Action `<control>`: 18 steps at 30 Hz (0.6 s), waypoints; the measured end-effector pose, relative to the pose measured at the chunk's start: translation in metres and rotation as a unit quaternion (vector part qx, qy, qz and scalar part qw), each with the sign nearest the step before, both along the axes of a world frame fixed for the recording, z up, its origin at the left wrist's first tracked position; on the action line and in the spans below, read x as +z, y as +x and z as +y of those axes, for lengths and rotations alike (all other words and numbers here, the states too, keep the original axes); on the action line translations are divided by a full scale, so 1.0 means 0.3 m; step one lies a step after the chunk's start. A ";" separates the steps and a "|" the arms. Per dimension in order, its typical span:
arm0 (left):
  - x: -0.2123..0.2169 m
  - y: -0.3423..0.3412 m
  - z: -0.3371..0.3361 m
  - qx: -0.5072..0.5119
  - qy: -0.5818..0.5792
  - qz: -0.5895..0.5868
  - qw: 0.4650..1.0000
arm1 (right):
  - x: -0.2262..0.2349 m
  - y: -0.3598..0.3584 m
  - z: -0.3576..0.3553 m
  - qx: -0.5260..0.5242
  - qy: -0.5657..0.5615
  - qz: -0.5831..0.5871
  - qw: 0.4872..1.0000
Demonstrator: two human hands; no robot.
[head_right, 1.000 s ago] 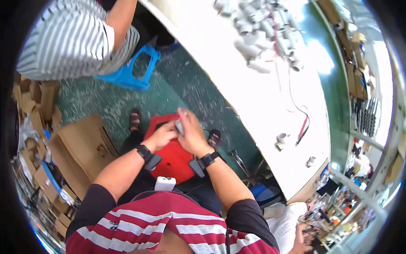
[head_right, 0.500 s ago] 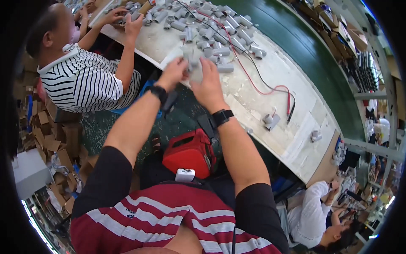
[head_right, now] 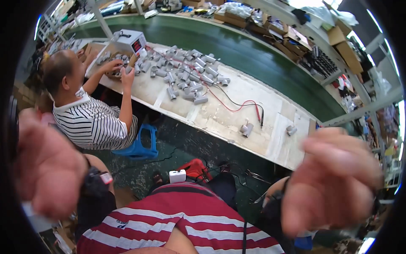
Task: Testing the electrical terminals of small motors or electronic components using multimeter probes on an assembly line.
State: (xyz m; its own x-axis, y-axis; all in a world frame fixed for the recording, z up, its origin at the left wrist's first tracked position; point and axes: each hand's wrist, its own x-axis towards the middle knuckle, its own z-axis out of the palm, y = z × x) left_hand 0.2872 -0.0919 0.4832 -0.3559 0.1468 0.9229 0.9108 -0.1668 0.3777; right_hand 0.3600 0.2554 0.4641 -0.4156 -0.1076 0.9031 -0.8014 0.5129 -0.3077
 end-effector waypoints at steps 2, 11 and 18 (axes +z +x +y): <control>0.087 0.045 0.004 -0.073 -0.031 0.059 0.995 | 0.125 0.046 -0.027 -0.007 0.010 0.077 0.997; 0.002 -0.068 0.044 -0.228 -0.072 0.034 0.970 | 0.182 0.128 0.031 -0.089 -0.067 0.142 0.984; -0.346 -0.299 0.539 -0.312 -0.112 -0.111 0.937 | 0.105 0.181 0.348 -0.081 -0.084 0.228 0.967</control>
